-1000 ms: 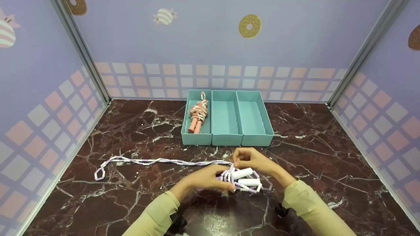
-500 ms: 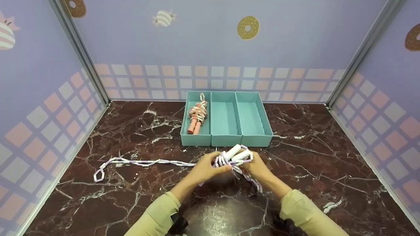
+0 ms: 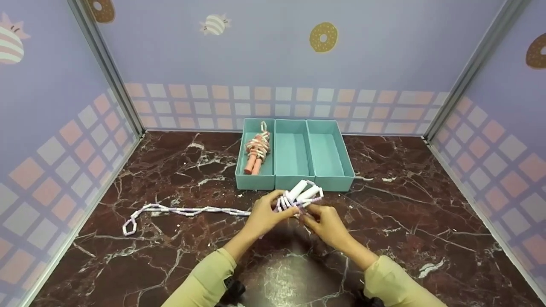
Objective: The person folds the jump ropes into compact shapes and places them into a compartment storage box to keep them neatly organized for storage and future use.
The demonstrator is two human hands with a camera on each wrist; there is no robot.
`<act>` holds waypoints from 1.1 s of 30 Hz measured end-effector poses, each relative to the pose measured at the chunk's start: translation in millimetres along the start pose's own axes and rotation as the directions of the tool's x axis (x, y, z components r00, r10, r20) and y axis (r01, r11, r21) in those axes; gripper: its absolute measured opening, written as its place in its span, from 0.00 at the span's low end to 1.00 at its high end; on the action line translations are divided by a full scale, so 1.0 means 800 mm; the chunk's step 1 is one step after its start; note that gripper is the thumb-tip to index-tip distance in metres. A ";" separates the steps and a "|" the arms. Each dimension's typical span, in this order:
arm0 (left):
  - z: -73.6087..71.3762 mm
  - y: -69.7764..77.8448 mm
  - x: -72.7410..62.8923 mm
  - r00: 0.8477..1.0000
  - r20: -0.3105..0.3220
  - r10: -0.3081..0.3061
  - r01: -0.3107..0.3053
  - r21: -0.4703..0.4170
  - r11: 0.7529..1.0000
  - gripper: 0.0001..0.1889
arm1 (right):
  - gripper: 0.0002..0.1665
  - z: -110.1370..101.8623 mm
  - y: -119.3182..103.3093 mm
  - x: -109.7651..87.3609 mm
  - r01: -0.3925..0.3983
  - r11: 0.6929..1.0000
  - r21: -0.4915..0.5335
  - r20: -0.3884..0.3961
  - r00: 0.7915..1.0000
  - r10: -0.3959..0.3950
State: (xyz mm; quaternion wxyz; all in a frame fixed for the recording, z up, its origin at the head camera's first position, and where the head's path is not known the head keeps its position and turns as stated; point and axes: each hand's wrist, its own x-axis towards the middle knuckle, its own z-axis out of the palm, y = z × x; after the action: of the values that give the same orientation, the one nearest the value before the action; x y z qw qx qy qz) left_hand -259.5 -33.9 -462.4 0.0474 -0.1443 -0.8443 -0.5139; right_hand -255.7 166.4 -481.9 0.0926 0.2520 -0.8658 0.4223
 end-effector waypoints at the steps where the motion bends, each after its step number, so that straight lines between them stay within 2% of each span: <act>1: 0.000 0.000 0.000 1.000 -0.011 -0.002 0.002 0.003 1.000 0.23 | 0.02 0.000 -0.003 -0.001 0.017 1.000 -0.023 0.000 1.000 -0.017; 6: -0.002 0.002 -0.001 0.998 -0.068 0.007 -0.006 0.018 1.000 0.24 | 0.07 -0.002 -0.017 -0.004 0.106 0.982 -0.159 0.043 0.994 -0.101; 11: -0.001 0.006 -0.002 0.994 -0.098 0.048 -0.041 0.071 0.997 0.26 | 0.06 -0.006 -0.029 -0.009 0.188 0.906 -0.379 0.064 0.982 -0.177; 17: 0.002 0.005 -0.002 0.992 -0.090 0.086 -0.071 0.156 0.985 0.29 | 0.08 -0.014 -0.038 -0.010 0.282 0.830 -0.481 0.114 0.959 -0.260; 21: 0.002 0.003 -0.001 0.992 -0.053 0.114 -0.100 0.205 0.974 0.29 | 0.09 -0.019 -0.038 -0.007 0.341 0.786 -0.515 0.147 0.939 -0.311; 26: 0.000 0.001 -0.001 0.992 0.015 0.122 -0.123 0.241 0.963 0.29 | 0.11 -0.029 -0.037 -0.006 0.389 0.761 -0.519 0.202 0.921 -0.333; 30: -0.001 -0.001 -0.003 0.990 0.092 0.105 -0.125 0.247 0.961 0.30 | 0.12 -0.037 -0.037 -0.006 0.433 0.742 -0.512 0.246 0.902 -0.356; 33: -0.004 -0.002 -0.002 0.980 0.168 0.109 -0.147 0.235 0.961 0.28 | 0.11 -0.044 -0.038 -0.005 0.472 0.728 -0.497 0.288 0.881 -0.375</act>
State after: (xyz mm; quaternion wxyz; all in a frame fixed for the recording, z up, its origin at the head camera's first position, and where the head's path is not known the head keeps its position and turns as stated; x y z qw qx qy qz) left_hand -258.7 -37.3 -462.6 0.0330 -0.2309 -0.8915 -0.3884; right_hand -238.4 179.4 -440.4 0.1823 0.4401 -0.8737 0.0982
